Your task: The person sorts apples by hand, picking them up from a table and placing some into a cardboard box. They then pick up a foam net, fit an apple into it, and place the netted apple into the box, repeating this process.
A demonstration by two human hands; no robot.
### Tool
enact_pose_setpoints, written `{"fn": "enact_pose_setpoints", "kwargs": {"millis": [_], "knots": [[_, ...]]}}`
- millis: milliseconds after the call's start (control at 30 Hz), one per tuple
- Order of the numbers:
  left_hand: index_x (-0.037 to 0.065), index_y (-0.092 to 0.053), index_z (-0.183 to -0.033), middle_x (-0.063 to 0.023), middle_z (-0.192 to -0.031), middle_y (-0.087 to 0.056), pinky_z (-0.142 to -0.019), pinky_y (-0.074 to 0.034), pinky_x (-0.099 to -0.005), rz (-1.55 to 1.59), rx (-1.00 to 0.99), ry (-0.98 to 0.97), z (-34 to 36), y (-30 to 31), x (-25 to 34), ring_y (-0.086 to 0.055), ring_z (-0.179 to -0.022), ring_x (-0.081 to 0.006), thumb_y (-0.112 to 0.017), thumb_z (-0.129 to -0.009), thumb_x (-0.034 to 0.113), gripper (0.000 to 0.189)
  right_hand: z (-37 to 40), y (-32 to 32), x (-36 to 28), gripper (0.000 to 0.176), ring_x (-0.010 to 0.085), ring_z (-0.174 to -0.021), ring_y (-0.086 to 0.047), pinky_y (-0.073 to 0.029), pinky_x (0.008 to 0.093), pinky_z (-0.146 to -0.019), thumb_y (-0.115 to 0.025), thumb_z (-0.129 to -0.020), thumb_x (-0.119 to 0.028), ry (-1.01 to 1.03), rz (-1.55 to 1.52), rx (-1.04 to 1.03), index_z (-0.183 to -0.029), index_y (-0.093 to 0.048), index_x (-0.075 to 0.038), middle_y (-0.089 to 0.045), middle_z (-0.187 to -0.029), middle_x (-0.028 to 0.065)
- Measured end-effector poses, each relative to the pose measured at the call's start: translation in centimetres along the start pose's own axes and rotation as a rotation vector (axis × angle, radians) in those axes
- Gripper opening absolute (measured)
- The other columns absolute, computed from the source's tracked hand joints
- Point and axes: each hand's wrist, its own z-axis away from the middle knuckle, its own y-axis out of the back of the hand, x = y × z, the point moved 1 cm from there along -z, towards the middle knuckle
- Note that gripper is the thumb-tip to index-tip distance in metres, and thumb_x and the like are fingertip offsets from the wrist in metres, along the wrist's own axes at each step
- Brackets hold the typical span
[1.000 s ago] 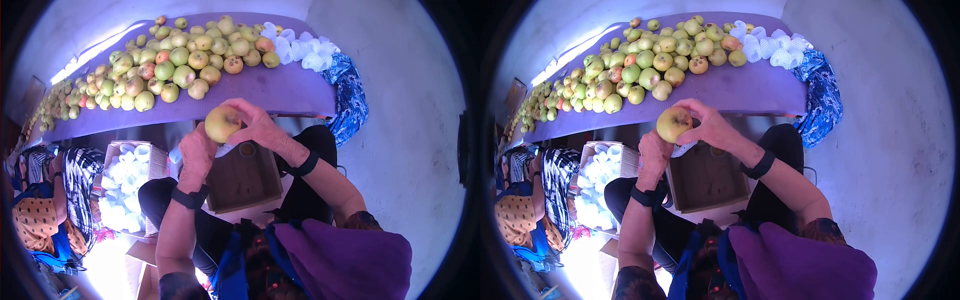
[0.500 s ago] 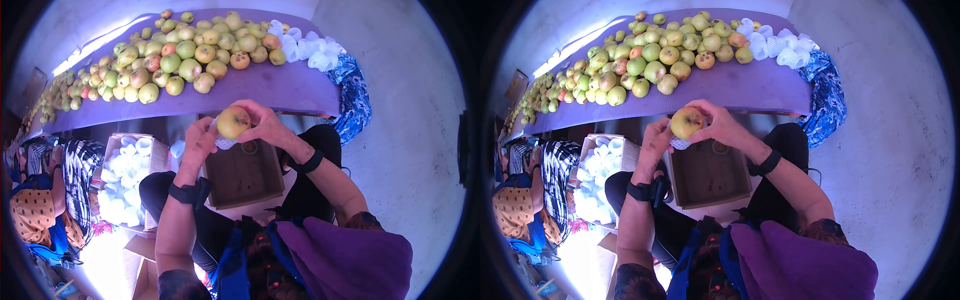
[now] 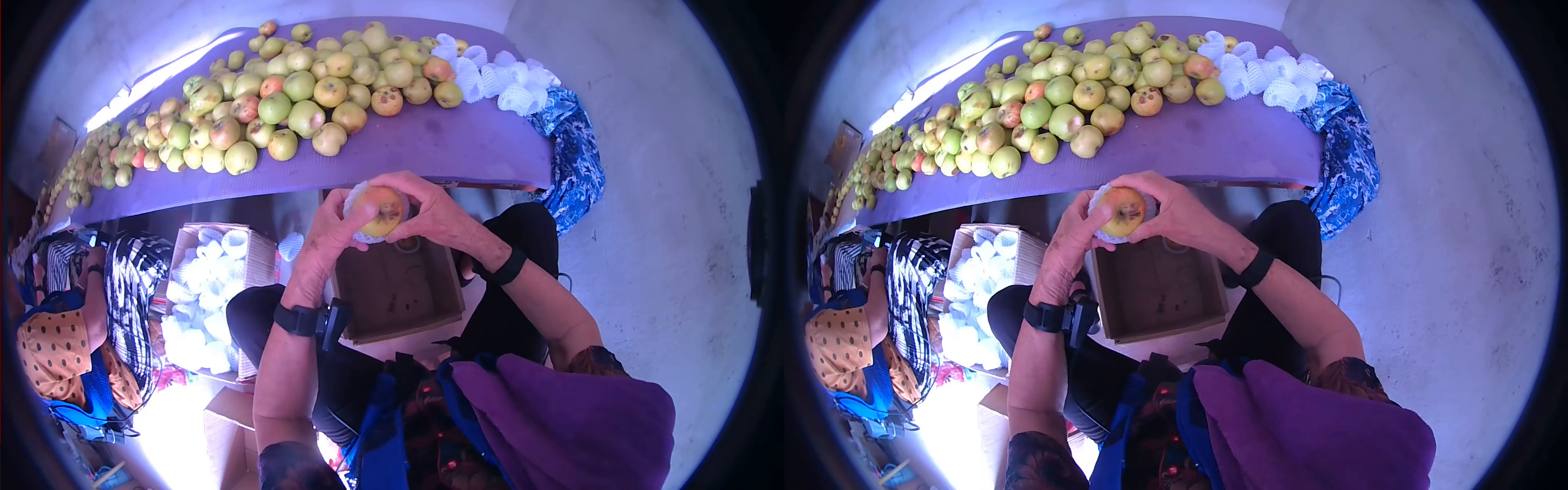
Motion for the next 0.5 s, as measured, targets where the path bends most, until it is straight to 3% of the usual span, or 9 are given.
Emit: {"fn": "enact_pose_setpoints", "kwargs": {"millis": [167,267,367,500], "knots": [[0.000,-0.048,-0.120,-0.0097,-0.102,-0.060,-0.059,-0.054,-0.0225,-0.031,0.015,0.039,0.1,-0.3,0.1,-0.065,-0.080,-0.0140,-0.071,-0.081,0.043,0.062,0.0,0.0,0.2,0.077,0.0193,-0.114,-0.050,-0.041,0.0325,-0.099,-0.082,-0.062,-0.008,-0.040,0.106,-0.035,-0.131,-0.048,-0.008,-0.051,-0.125,0.0061],[0.000,-0.049,-0.120,-0.0114,-0.105,-0.058,-0.060,-0.053,-0.0249,0.031,0.018,0.082,0.0,-0.5,-0.1,-0.063,-0.087,-0.0163,-0.074,-0.076,0.044,0.067,0.3,0.2,0.3,0.078,0.0213,-0.115,-0.050,-0.043,0.0336,-0.097,-0.081,-0.064,-0.006,-0.009,-0.026,0.020,-0.134,-0.045,-0.007,-0.050,-0.124,0.0101],[0.000,-0.048,-0.122,-0.0110,-0.108,-0.058,-0.062,-0.053,-0.0247,0.087,0.035,0.034,0.3,-0.7,0.4,-0.063,-0.090,-0.0162,-0.074,-0.076,0.042,0.067,0.6,1.2,0.2,0.074,0.0216,-0.112,-0.052,-0.046,0.0338,-0.093,-0.077,-0.069,-0.006,-0.117,-0.054,0.098,-0.134,-0.043,-0.006,-0.051,-0.120,0.0131],[0.002,-0.047,-0.125,-0.0097,-0.111,-0.057,-0.065,-0.053,-0.0246,0.119,0.031,-0.020,0.4,-0.6,0.8,-0.062,-0.091,-0.0156,-0.074,-0.076,0.040,0.068,0.7,1.6,1.2,0.055,0.0169,-0.098,-0.057,-0.050,0.0299,-0.084,-0.069,-0.076,-0.004,-0.209,-0.168,0.108,-0.127,-0.049,-0.003,-0.057,-0.107,0.0102]]}}
